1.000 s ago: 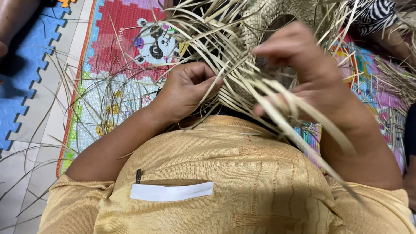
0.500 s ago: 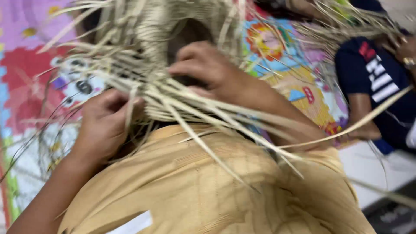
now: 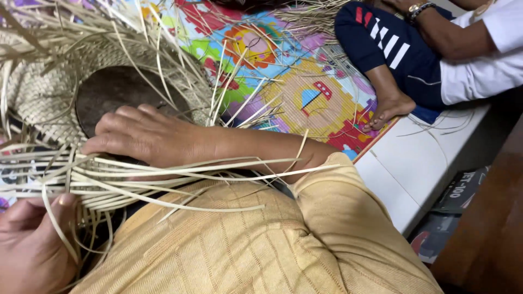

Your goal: Weaving a hat from dried plant fibers while sitting on the floor.

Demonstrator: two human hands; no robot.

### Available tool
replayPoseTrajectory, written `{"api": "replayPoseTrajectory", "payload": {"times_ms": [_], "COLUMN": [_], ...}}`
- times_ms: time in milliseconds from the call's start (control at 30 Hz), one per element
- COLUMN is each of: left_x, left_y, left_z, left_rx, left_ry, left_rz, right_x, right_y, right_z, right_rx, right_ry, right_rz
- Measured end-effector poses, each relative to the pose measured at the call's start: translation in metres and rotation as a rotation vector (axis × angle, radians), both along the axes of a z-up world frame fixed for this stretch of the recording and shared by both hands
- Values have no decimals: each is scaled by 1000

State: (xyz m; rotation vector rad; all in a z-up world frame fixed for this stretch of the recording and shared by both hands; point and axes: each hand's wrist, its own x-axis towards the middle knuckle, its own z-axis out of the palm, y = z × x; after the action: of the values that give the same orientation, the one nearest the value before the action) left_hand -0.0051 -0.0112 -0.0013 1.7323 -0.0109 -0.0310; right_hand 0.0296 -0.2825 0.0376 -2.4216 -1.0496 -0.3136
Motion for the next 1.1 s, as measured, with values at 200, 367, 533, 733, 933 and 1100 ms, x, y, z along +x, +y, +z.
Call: {"api": "replayPoseTrajectory", "payload": {"times_ms": [200,367,533,733,933,1100], "left_x": [4,7,12,14,17,19], "left_y": [-2,-6,-8,-30,-30,-28], "left_z": [-9,-8,13,11,16,16], "left_rx": [-63,-65,171,-115,-86,-138], "left_ry": [18,-2,80,-44,-26,-117], "left_rz": [23,18,-10,-36,-35,-222], "right_x": [-9,-18,-9,-3,-11,-45], "right_y": [3,6,-2,5,-26,-90], "right_z": [-7,17,13,8,72,96], "right_rx": [-164,-98,15,197,344,611], "right_ry": [-482,-636,74,-356,-57,268], "right_rz": [-264,-72,298,132,300,429]}}
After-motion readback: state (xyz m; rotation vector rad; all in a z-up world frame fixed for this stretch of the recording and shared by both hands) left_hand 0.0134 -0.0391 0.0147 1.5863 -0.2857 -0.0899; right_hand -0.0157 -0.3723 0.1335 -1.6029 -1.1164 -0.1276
